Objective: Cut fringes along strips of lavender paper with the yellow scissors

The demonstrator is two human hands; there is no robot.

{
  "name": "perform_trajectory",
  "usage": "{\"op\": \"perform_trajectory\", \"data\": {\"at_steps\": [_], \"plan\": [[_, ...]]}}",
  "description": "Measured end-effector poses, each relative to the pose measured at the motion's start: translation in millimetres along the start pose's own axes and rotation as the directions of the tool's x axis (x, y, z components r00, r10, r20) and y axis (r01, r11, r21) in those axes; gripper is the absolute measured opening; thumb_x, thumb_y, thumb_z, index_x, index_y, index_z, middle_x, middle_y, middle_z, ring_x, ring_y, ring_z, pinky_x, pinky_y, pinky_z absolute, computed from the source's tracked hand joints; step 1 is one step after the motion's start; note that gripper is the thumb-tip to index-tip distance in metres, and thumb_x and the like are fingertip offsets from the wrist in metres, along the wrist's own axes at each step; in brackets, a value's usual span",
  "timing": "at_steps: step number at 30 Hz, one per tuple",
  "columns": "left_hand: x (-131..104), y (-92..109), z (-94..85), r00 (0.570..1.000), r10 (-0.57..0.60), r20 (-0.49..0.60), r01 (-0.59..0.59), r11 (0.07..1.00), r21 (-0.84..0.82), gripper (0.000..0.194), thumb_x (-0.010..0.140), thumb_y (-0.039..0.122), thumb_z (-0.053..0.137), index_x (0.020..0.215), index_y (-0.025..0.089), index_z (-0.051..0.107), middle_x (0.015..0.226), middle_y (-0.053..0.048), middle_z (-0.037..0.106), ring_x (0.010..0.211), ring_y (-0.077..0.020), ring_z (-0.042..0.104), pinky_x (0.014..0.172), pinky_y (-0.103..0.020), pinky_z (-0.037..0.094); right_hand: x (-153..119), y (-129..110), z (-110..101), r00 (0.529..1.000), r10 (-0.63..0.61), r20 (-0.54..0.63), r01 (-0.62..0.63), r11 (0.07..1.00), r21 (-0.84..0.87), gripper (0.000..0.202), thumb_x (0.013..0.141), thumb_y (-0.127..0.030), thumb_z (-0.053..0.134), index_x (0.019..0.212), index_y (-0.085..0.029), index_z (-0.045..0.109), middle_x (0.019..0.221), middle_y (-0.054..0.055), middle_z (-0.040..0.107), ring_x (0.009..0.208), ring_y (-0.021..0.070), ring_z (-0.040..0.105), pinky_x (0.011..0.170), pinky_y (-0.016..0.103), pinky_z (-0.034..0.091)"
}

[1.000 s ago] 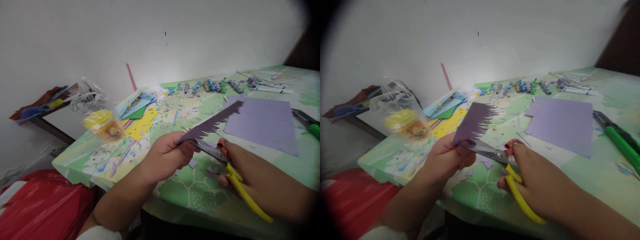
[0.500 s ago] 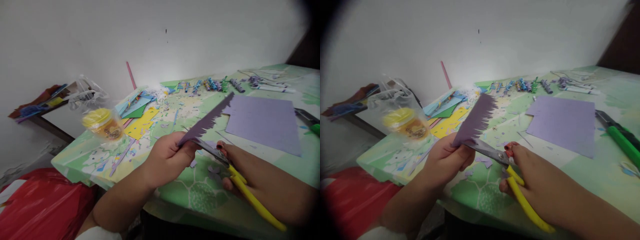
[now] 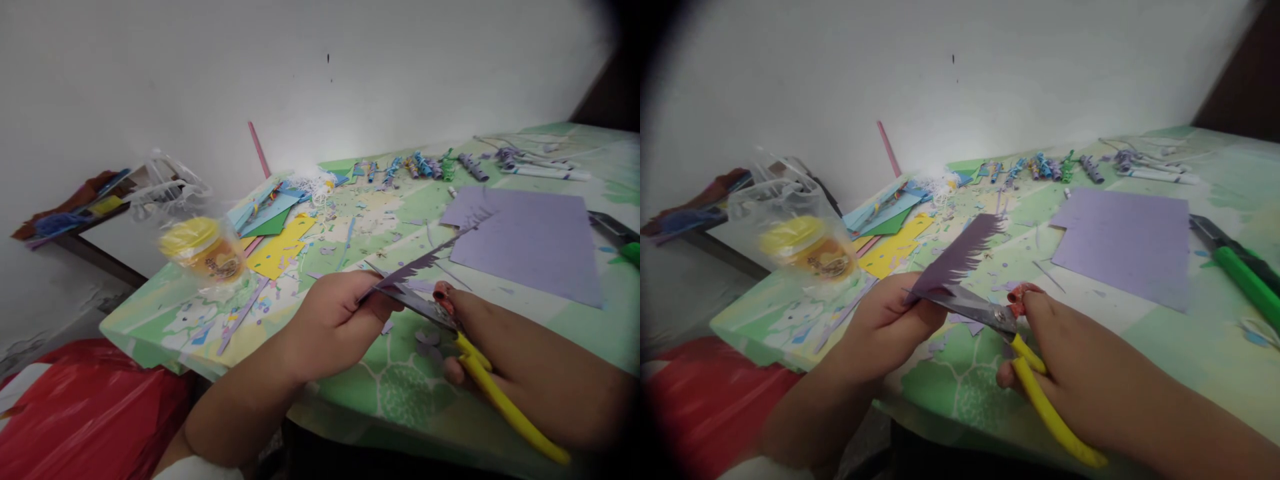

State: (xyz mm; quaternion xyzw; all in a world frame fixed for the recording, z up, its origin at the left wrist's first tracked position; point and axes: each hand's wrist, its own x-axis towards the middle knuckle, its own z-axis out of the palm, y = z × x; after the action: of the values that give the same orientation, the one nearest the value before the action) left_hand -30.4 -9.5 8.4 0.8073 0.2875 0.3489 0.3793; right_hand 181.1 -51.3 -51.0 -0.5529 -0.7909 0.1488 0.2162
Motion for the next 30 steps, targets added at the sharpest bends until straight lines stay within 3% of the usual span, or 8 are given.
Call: {"op": "perform_trajectory", "data": {"at_steps": [9,15,20,26,30], "plan": [[0.4,-0.8,-3.2,0.999,0.012,0.045,-0.011,1.000,-0.016,0.028,0.087,0.028,0.047,0.062,0.016,0.052,0.063,0.001,0.055,0.062,-0.0101,0.051,0.057,-0.021,0.040,-0.6,1.4,1.7,1.000,-0.018,-0.009,0.018,1.000,0.021,0.047,0.078,-0.047,0.051,0.117,-0.021,0.051,0.108,0.013,0.068,0.095,0.0323,0.067,0.071,0.043,0.056],[-0.1,-2.9,-3.7,0.999,0.040,0.034,-0.040,0.999,-0.012,0.026,0.087,0.023,0.048,0.063,0.016,0.055,0.066,0.001,0.058,0.064,-0.0094,0.054,0.059,-0.021,0.041,-0.7,0.5,1.7,1.000,0.004,0.009,-0.004,1.000,0.002,0.054,0.077,-0.054,0.051,0.118,-0.020,0.049,0.109,0.016,0.068,0.096,0.0349,0.067,0.072,0.045,0.057],[-1.2,-1.1,-4.3,0.999,0.009,0.032,-0.008,1.000,-0.031,0.023,0.086,0.023,0.050,0.067,0.015,0.060,0.065,0.000,0.058,0.062,-0.0096,0.053,0.057,-0.021,0.040,0.8,-2.9,-0.8,1.000,0.010,0.020,-0.011,0.999,0.048,0.047,0.077,-0.053,0.051,0.111,-0.021,0.053,0.102,0.015,0.070,0.092,0.0362,0.067,0.067,0.046,0.057],[-3.0,-7.1,-1.4,0.995,-0.094,0.040,0.102,0.934,-0.344,0.023,0.083,0.029,0.058,0.066,0.014,0.060,0.059,0.003,0.049,0.049,-0.0050,0.039,0.047,-0.019,0.032,3.1,-4.2,-1.6,0.998,0.037,0.054,-0.039,0.999,0.035,0.043,0.078,-0.053,0.050,0.107,-0.022,0.052,0.107,0.015,0.068,0.098,0.0354,0.065,0.069,0.043,0.056],[-1.8,-15.1,0.1,0.970,-0.159,0.185,0.238,0.787,-0.569,0.027,0.081,0.037,0.061,0.068,0.014,0.059,0.046,0.007,0.038,0.039,-0.0027,0.028,0.040,-0.018,0.022,4.3,-4.4,-2.5,0.997,0.054,0.058,-0.057,0.997,0.059,0.043,0.076,-0.051,0.051,0.108,-0.022,0.049,0.098,0.012,0.070,0.089,0.0333,0.067,0.066,0.043,0.055]]}}
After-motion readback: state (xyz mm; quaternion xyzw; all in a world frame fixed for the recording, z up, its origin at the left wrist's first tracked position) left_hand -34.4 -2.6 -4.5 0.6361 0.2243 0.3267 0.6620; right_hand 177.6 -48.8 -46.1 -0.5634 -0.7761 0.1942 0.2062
